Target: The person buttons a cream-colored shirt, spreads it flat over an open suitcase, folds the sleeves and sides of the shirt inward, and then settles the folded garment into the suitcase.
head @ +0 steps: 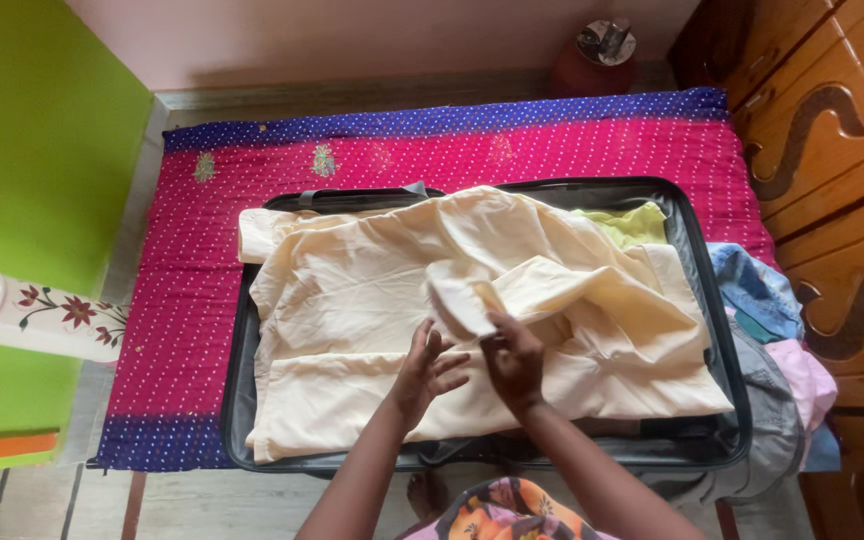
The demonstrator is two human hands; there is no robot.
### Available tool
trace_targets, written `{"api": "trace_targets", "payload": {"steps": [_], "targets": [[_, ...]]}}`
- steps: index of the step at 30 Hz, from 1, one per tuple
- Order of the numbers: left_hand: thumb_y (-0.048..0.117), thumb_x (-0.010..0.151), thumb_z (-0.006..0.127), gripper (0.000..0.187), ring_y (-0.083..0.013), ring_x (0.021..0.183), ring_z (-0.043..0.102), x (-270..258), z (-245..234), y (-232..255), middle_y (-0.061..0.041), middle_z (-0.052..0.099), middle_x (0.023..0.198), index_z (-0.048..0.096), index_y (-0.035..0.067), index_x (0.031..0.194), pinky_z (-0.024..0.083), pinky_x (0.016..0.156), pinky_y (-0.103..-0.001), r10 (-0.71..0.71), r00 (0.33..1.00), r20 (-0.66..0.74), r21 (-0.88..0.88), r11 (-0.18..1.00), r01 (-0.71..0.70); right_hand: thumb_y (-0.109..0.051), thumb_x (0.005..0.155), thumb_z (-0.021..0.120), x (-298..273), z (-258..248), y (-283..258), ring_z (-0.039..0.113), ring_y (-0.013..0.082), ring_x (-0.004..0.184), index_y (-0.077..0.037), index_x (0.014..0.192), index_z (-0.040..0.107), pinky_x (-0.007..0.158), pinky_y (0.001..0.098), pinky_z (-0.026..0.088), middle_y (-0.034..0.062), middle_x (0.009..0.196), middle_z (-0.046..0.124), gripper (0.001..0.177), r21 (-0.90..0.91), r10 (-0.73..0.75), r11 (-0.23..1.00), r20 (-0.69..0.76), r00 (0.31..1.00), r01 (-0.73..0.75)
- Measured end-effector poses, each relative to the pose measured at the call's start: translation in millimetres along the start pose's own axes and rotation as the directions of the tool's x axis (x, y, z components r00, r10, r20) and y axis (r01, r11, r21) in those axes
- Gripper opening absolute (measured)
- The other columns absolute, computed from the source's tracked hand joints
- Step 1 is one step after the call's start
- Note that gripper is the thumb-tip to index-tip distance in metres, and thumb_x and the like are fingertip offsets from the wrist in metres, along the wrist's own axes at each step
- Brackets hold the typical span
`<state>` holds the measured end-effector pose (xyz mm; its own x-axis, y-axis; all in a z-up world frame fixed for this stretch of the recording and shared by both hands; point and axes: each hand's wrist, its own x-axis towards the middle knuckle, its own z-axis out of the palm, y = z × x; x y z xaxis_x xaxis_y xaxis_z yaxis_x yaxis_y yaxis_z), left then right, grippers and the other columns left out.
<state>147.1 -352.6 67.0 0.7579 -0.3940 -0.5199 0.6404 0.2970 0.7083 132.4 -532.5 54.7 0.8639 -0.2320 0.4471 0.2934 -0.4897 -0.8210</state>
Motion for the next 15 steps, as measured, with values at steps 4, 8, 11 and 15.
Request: {"api": "trace_targets", "payload": {"steps": [4, 8, 11, 15], "targets": [[0.054, 0.082, 0.068, 0.074, -0.0198, 0.098, 0.069, 2, 21, 6, -0.006, 0.063, 0.12, 0.04, 0.023, 0.144, 0.058, 0.079, -0.04, 0.053, 0.998, -0.038, -0.076, 0.996, -0.056, -0.005, 0.083, 0.072, -25, -12, -26, 0.068, 0.0347, 0.101, -0.003, 0.112, 0.07, 0.086, 0.0437, 0.058, 0.0173, 0.108, 0.07, 0.029, -0.017, -0.077, 0.996, 0.343, 0.936, 0.088], [0.015, 0.082, 0.08, 0.057, -0.0184, 0.095, 0.069, 10, 21, -7, -0.01, 0.068, 0.111, 0.054, 0.007, 0.131, 0.058, 0.078, -0.033, 0.167, 0.944, -0.285, 0.079, 0.985, -0.15, 0.001, 0.072, 0.065, -34, -40, -4, 0.06, 0.0382, 0.118, -0.007, 0.112, 0.071, 0.103, 0.0495, 0.051, 0.0186, 0.121, 0.066, 0.041, -0.131, -0.241, 0.935, 0.446, 0.862, 0.329], [0.004, 0.081, 0.074, 0.048, -0.0178, 0.092, 0.07, 10, 7, -14, -0.009, 0.071, 0.106, 0.056, 0.004, 0.126, 0.058, 0.077, -0.032, 0.169, 0.938, -0.302, -0.041, 0.981, -0.19, 0.002, 0.079, 0.062, -20, -77, 45, 0.057, 0.0377, 0.127, -0.013, 0.137, 0.058, 0.112, 0.049, 0.045, 0.0166, 0.132, 0.063, 0.06, -0.438, -0.093, 0.876, 0.257, 0.962, 0.202], [0.001, 0.083, 0.073, 0.047, -0.0176, 0.093, 0.07, 2, -10, -6, -0.009, 0.07, 0.106, 0.055, 0.003, 0.126, 0.059, 0.079, -0.032, 0.177, 0.952, -0.249, -0.153, 0.964, -0.22, -0.026, 0.054, 0.091, 23, -155, 110, 0.028, 0.0461, 0.14, -0.02, 0.159, 0.019, 0.113, 0.0649, 0.027, 0.0253, 0.155, 0.038, 0.127, -0.828, 0.284, 0.557, 0.259, 0.923, 0.061]]}}
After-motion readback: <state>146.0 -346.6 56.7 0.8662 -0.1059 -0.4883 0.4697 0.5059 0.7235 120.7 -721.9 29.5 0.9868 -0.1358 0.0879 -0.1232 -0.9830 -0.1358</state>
